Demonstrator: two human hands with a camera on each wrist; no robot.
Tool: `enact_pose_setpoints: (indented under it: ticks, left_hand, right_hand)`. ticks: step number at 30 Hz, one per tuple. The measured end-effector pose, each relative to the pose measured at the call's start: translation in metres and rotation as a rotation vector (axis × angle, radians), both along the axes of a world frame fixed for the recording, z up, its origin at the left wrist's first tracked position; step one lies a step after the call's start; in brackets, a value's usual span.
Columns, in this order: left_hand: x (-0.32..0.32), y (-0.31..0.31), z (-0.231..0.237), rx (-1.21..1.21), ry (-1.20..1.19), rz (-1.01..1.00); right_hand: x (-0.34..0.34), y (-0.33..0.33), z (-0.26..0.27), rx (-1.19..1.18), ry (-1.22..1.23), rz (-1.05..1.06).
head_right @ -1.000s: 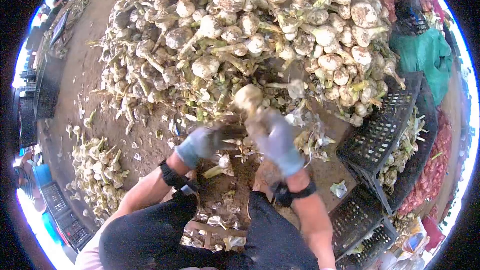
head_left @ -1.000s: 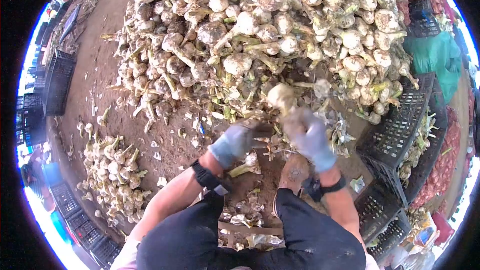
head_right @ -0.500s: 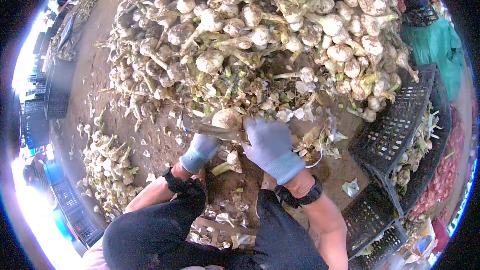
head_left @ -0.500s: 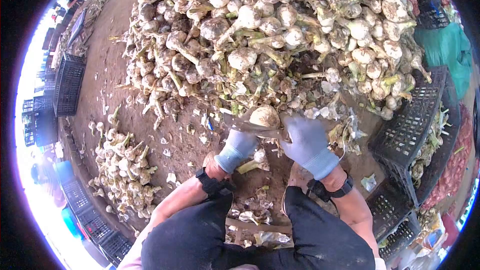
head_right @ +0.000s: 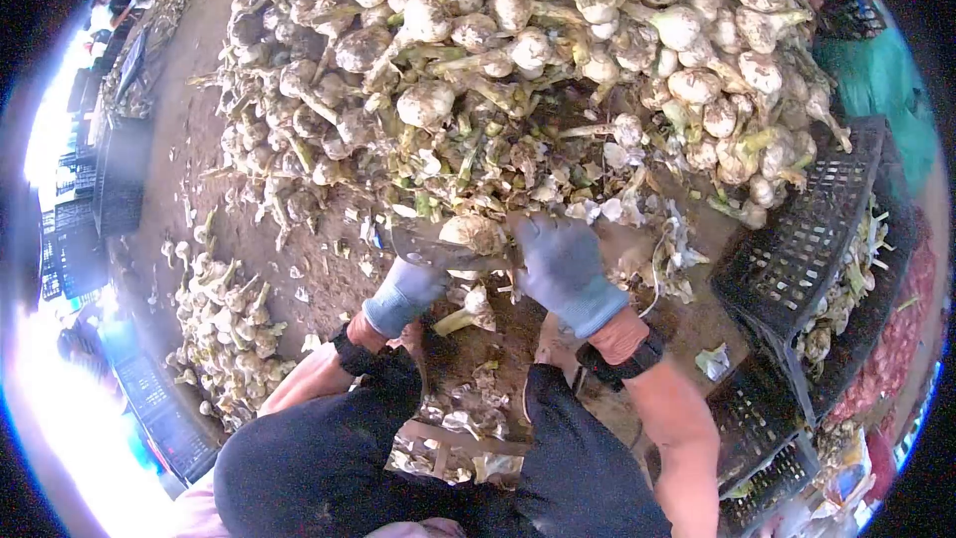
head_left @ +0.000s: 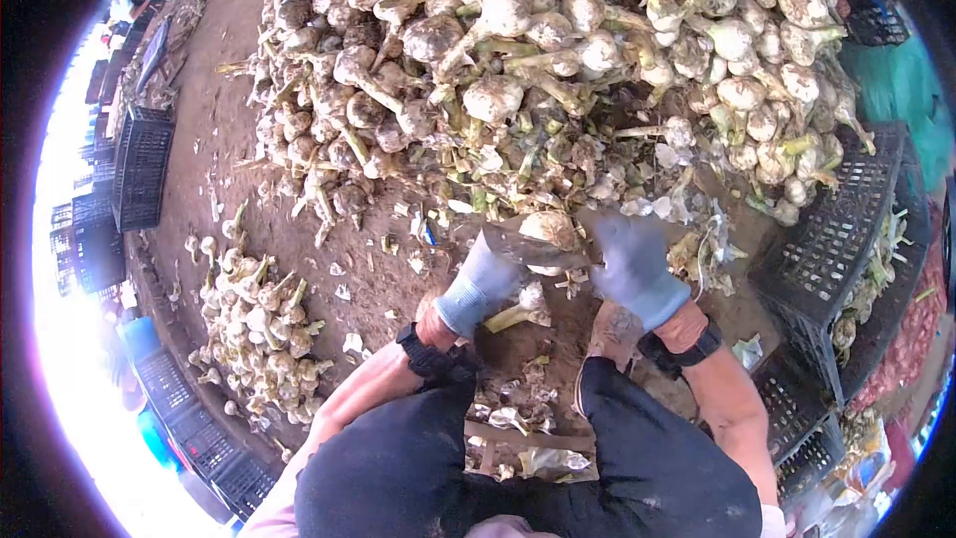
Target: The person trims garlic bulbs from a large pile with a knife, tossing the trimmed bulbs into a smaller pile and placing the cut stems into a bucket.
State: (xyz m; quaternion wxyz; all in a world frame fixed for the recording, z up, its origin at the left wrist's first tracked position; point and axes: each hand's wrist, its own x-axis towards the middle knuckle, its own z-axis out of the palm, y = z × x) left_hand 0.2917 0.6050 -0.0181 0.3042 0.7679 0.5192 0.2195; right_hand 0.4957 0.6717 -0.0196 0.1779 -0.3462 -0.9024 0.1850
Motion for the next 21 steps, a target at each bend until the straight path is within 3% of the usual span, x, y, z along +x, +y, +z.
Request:
enact_pose_setpoints:
  ticks: [4, 5, 6, 7, 8, 9, 10, 12, 13, 14, 16, 18, 19, 20, 21]
  left_hand:
    - [0.007, 0.004, 0.0, 0.02, -0.023, 0.104]
    - [0.009, 0.003, 0.005, -0.179, -0.326, 0.228]
    - [0.012, 0.005, 0.019, -0.379, -0.629, 0.354]
    - [0.005, 0.002, 0.037, -0.333, -0.68, 0.201]
    - [0.008, 0.0, 0.06, -0.316, -0.674, 0.114]
    - [0.007, 0.002, 0.06, -0.363, -0.717, 0.196]
    - [0.011, 0.002, 0.057, -0.42, -0.777, 0.275]
    - [0.006, 0.018, 0.02, -0.286, -0.344, 0.311]
    - [0.011, 0.022, 0.028, -0.172, -0.172, 0.303]
    - [0.012, 0.021, 0.005, -0.13, 0.031, 0.213]
    - [0.024, 0.018, 0.006, -0.078, 0.439, -0.049]
    - [0.019, 0.021, 0.01, 0.029, 0.5, -0.123]
    - [0.013, 0.023, 0.015, 0.253, 0.434, 0.06]
    - [0.007, 0.023, 0.021, 0.472, 0.366, 0.246]
    - [0.004, 0.021, 0.026, 0.438, 0.086, 0.471]
  right_hand:
    - [0.005, -0.005, -0.009, -0.128, -0.034, -0.038]
    - [0.009, -0.001, -0.012, -0.131, -0.034, -0.051]
    - [0.019, 0.009, -0.018, -0.26, -0.213, -0.182]
    - [0.032, 0.017, -0.024, -0.385, -0.388, -0.315]
    - [0.066, 0.021, -0.046, -0.377, -0.405, -0.421]
    - [0.09, 0.028, -0.062, -0.364, -0.424, -0.512]
    - [0.088, 0.023, -0.044, -0.355, -0.434, -0.509]
    - [0.079, 0.017, 0.0, -0.534, -0.033, -0.561]
    - [0.055, 0.011, 0.018, -0.774, 0.246, -0.47]
    - [0.029, 0.001, 0.028, -1.014, 0.522, -0.359]
    - [0.002, -0.026, -0.02, -0.975, 0.269, -0.246]
    - [0.002, -0.029, -0.041, -1.064, 0.424, -0.346]
    - [0.001, -0.029, -0.045, -1.165, 0.574, -0.426]
    - [0.004, -0.031, -0.047, -1.171, 0.575, -0.42]
    - [0.005, -0.026, -0.03, -1.334, 0.729, -0.56]
